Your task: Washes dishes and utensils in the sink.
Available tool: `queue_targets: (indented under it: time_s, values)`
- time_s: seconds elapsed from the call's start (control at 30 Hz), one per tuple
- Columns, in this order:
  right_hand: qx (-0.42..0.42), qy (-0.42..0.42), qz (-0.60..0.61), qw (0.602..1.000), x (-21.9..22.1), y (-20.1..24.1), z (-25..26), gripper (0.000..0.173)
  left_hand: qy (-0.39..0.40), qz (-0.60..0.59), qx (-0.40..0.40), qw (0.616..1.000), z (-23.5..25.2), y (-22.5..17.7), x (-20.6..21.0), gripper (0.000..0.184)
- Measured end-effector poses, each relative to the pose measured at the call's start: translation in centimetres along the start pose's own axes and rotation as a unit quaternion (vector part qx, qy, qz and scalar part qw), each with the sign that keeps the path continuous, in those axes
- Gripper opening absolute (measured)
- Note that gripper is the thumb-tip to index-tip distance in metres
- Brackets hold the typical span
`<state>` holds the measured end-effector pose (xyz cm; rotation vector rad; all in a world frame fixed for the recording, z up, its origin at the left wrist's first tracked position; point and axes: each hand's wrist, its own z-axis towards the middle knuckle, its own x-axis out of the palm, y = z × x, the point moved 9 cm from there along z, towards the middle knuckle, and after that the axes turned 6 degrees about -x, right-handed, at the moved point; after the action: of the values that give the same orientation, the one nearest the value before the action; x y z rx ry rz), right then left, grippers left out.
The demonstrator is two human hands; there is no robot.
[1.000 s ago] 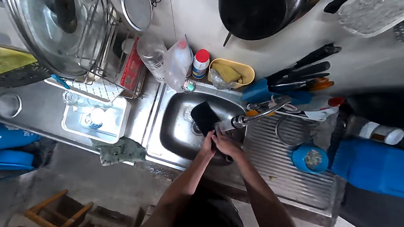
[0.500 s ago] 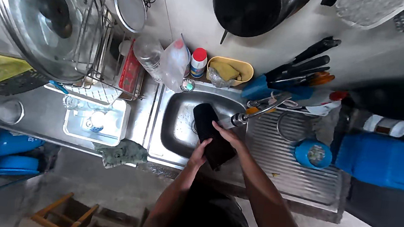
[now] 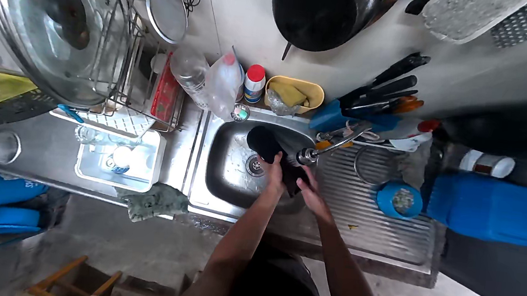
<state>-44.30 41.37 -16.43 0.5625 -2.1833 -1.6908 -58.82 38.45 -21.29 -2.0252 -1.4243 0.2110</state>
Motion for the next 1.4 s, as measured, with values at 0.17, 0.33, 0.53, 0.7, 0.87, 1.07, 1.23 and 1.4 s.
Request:
queue_targets:
  time_s: [0.17,0.33,0.53,0.7,0.87,1.07,1.23,1.4]
  values:
    - [0.033,-0.039,-0.124,0.991,0.0,2.2,-0.4,0.095,-0.041,0.074,-0.037,0.996,0.9,0.8,0.5,0.076]
    - [0.042,-0.106,-0.072,0.991,-0.9,0.8,1.1,0.066,-0.045,0.064,-0.091,0.993,0.7,2.5,-1.5,0.088]
    - [0.094,-0.094,-0.077,0.988,-1.2,-0.9,3.8,0.067,-0.150,0.382,0.045,0.911,0.5,0.4,-3.1,0.078]
    - [0.142,-0.165,-0.055,0.974,-1.6,-1.2,4.4,0.041,-0.109,0.563,0.348,0.742,0.2,-2.5,1.2,0.063]
    - [0.127,-0.193,-0.046,0.972,-1.3,-1.8,4.9,0.040,-0.006,0.613,0.365,0.700,-1.6,0.2,2.9,0.067]
    - [0.056,-0.134,-0.107,0.984,-1.3,-0.2,3.3,0.046,0.072,0.542,0.394,0.739,-0.5,-0.6,2.7,0.061]
    - [0.068,-0.163,-0.133,0.975,-1.1,0.6,3.2,0.049,0.028,0.445,0.315,0.838,0.6,-0.6,3.0,0.062]
    - [0.078,-0.213,-0.049,0.973,-1.7,0.1,2.7,0.071,0.133,0.378,0.250,0.881,-2.9,3.7,3.2,0.064]
